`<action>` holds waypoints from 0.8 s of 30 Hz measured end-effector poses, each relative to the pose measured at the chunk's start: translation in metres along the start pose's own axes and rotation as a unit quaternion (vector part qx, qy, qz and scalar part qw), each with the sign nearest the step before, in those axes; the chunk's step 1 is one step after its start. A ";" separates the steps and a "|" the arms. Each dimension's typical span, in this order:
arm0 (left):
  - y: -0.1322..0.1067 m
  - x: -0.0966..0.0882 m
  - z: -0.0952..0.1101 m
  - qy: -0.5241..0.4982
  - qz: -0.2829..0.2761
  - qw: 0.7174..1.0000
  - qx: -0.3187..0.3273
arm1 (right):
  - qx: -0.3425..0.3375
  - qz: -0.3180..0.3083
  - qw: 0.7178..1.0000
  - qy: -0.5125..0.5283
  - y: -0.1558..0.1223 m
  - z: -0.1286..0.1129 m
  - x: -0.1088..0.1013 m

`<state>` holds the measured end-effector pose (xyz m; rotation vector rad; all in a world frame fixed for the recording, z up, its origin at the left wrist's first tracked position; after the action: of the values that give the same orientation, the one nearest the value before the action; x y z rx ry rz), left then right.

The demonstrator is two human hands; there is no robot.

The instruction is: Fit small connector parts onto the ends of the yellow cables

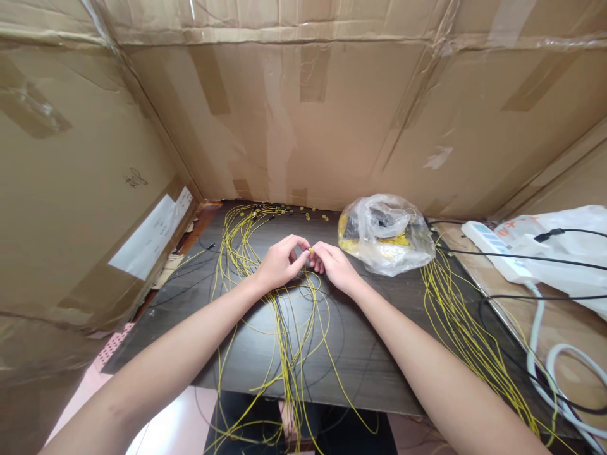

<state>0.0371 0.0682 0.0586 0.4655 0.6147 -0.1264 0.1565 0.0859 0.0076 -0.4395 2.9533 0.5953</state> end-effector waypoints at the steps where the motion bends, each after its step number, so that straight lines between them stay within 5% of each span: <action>1: 0.000 0.000 0.000 0.000 0.002 1.000 -0.001 | 0.003 0.007 1.000 0.004 0.000 0.001 -0.001; 24: 0.000 0.000 -0.001 -0.009 0.001 1.000 -0.004 | -0.001 0.009 1.000 0.005 -0.001 -0.001 -0.001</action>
<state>0.0362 0.0691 0.0582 0.4558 0.5974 -0.1259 0.1575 0.0850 0.0087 -0.4174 2.9701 0.6013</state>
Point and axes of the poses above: each hand's wrist, its own y-axis towards the middle knuckle, its own x-axis out of the palm, z = x × y, the point moved 10 cm from there along y, towards the middle knuckle, and after that the axes turned 15 degrees about -x, right-handed, at the moved point
